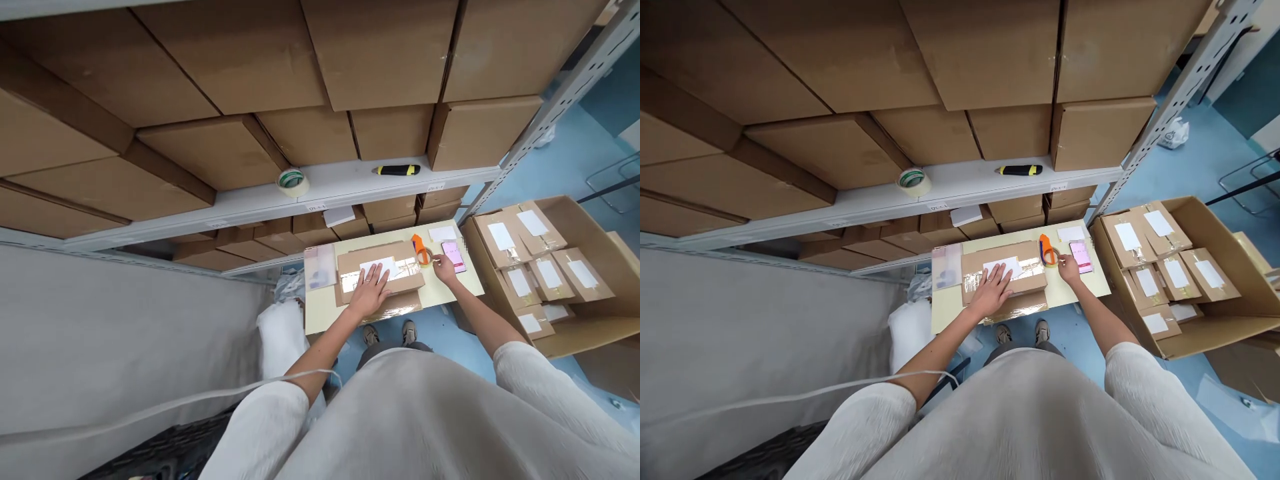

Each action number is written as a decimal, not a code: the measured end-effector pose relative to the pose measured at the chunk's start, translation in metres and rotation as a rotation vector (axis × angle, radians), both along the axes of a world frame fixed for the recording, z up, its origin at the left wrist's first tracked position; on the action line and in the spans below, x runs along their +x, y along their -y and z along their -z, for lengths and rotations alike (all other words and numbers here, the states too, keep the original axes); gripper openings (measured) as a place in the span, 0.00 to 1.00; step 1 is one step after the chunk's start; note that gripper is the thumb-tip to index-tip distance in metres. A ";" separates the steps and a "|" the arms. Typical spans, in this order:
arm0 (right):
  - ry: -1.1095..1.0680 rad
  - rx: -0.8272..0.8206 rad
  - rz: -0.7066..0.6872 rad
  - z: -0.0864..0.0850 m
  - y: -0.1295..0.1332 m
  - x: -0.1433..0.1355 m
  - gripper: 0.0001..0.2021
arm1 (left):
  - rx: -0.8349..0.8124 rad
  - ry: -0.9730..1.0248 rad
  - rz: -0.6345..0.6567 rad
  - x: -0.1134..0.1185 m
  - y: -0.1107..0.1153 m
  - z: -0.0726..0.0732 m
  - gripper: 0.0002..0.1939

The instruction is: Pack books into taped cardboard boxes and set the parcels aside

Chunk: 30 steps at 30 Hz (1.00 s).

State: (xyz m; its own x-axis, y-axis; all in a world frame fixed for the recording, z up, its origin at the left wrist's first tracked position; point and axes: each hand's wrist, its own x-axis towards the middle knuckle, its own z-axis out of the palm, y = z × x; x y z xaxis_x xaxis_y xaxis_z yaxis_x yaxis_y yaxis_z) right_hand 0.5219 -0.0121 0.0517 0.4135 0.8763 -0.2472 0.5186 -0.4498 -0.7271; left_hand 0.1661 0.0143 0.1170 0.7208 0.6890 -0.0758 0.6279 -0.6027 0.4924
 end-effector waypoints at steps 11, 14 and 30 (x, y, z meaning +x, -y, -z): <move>0.106 -0.299 -0.209 0.015 -0.054 -0.030 0.18 | -0.047 -0.075 0.004 -0.001 -0.004 -0.009 0.36; 0.180 -0.336 -0.215 0.019 -0.057 -0.027 0.21 | -0.057 -0.076 -0.003 -0.001 -0.004 -0.009 0.36; 0.255 -0.072 -0.075 -0.027 -0.048 0.011 0.23 | -0.027 -0.015 0.010 -0.001 -0.007 -0.009 0.35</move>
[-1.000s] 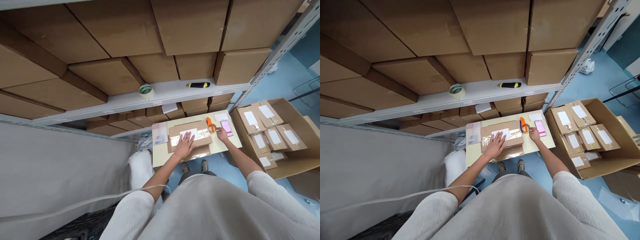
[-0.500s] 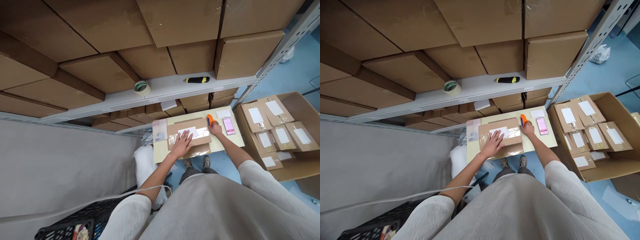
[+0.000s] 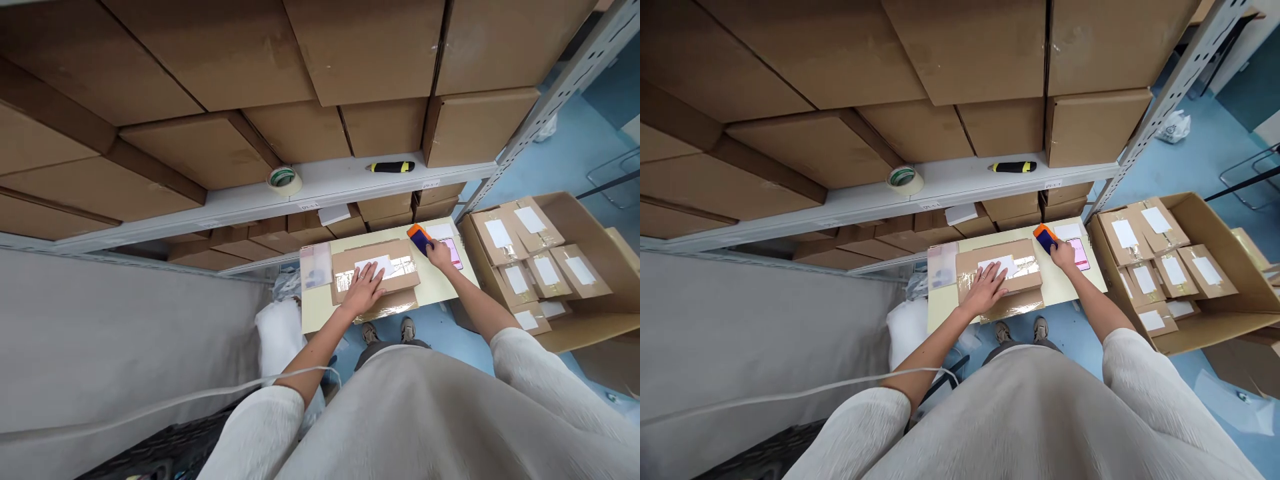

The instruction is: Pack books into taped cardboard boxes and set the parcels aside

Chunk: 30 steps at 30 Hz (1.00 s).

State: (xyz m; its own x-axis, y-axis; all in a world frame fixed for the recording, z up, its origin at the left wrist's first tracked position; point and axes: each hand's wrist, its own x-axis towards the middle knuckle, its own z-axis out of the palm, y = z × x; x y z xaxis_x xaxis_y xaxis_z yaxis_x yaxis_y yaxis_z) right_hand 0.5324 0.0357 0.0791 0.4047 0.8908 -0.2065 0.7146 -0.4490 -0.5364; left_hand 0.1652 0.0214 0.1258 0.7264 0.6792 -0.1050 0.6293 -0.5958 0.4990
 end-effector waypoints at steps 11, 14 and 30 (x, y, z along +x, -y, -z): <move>-0.745 0.188 -0.241 -0.108 -0.007 -0.032 0.16 | 0.079 0.010 0.033 -0.002 -0.009 0.001 0.33; -0.778 0.133 -0.312 -0.109 -0.005 -0.060 0.16 | 0.062 0.063 0.040 -0.006 -0.013 0.004 0.34; -0.707 0.158 -0.307 -0.095 0.000 -0.077 0.19 | -0.799 0.843 -0.741 0.014 -0.059 -0.047 0.13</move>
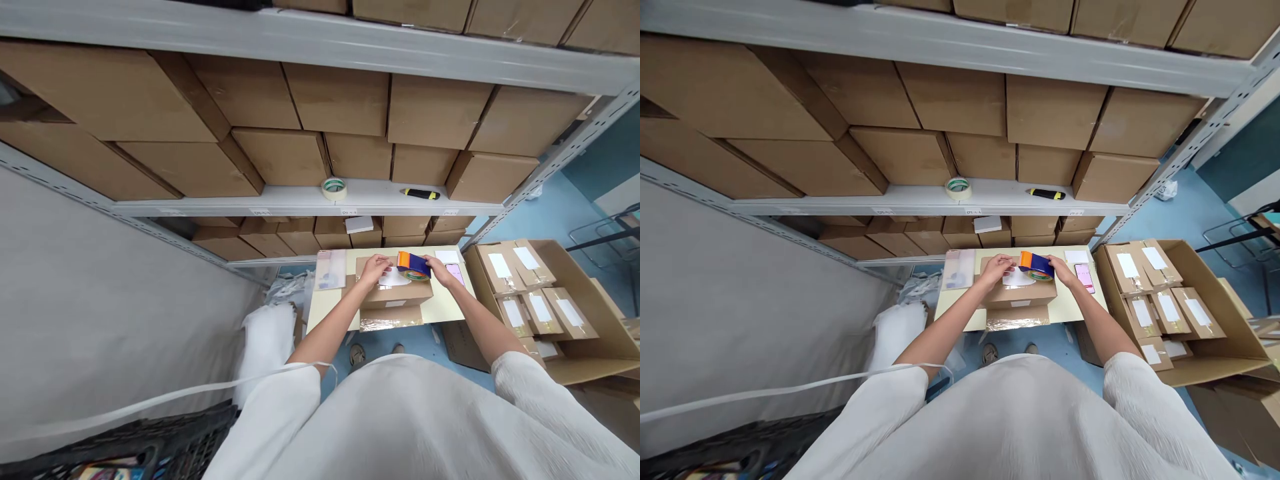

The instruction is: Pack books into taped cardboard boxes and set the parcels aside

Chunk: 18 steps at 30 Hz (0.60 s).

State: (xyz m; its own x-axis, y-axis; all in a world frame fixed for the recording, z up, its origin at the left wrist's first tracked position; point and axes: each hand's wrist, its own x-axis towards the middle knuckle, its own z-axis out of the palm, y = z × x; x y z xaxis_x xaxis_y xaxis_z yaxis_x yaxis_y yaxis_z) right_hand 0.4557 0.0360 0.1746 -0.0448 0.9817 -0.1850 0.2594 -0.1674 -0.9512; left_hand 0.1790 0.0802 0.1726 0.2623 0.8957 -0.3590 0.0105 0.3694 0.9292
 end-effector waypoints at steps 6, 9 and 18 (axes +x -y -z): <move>0.029 -0.017 -0.002 -0.006 -0.001 -0.003 0.16 | -0.129 0.026 0.001 0.018 -0.006 -0.016 0.21; 0.053 -0.007 -0.011 -0.009 -0.002 -0.005 0.14 | -0.091 -0.009 -0.013 0.018 -0.004 -0.016 0.25; 0.281 0.059 -0.166 -0.021 -0.012 -0.016 0.10 | 0.020 -0.094 -0.115 -0.007 0.001 -0.009 0.31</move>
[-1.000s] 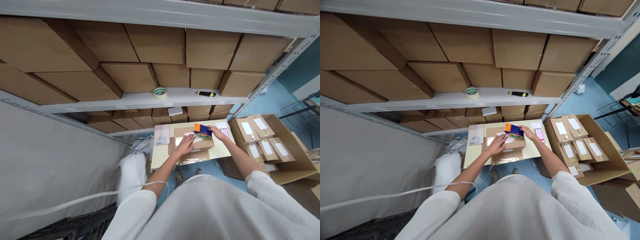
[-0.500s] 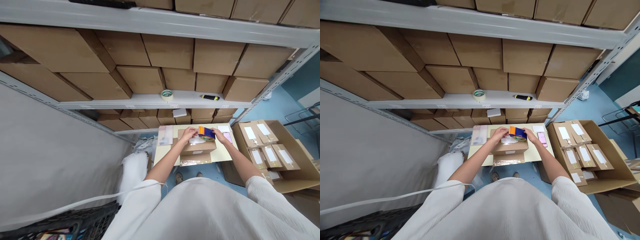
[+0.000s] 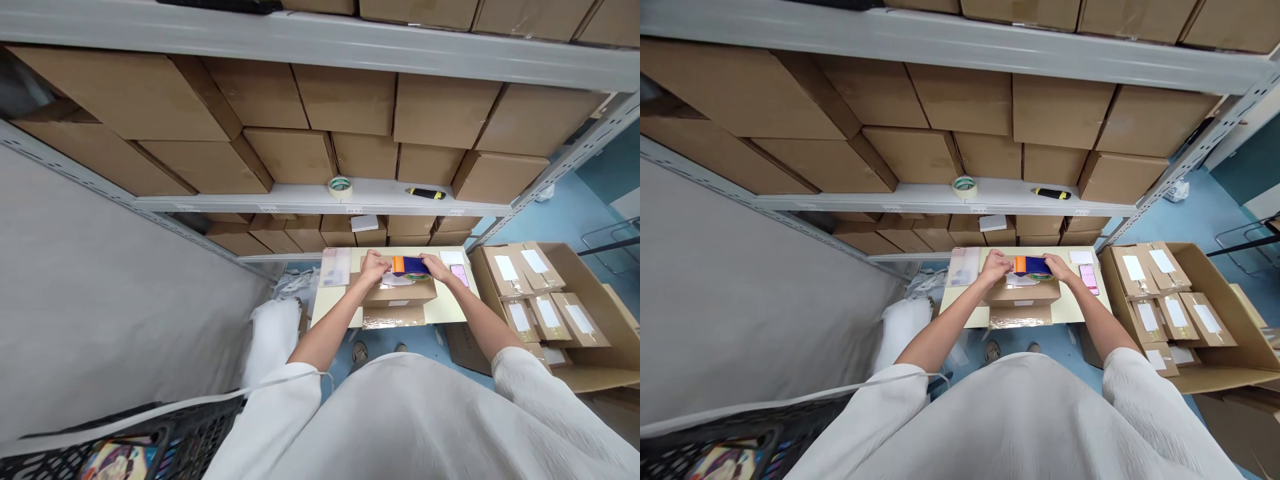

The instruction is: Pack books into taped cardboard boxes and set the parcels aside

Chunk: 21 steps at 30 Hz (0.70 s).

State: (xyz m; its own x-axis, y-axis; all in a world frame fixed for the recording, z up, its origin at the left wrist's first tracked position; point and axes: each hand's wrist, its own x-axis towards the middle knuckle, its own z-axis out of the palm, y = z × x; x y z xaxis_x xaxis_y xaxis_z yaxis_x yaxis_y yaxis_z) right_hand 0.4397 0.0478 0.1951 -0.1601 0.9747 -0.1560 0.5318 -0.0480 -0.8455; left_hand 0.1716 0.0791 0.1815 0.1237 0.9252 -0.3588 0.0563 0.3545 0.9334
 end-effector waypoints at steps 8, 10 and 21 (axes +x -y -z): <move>0.128 0.037 -0.088 -0.004 -0.008 -0.013 0.11 | -0.053 0.039 -0.072 -0.041 -0.005 0.013 0.32; 0.148 0.038 -0.094 -0.005 -0.009 -0.015 0.11 | -0.041 0.046 -0.119 -0.060 -0.007 0.019 0.32; 0.285 0.048 -0.134 -0.021 -0.013 -0.036 0.11 | -0.047 0.096 -0.193 -0.124 0.003 0.041 0.33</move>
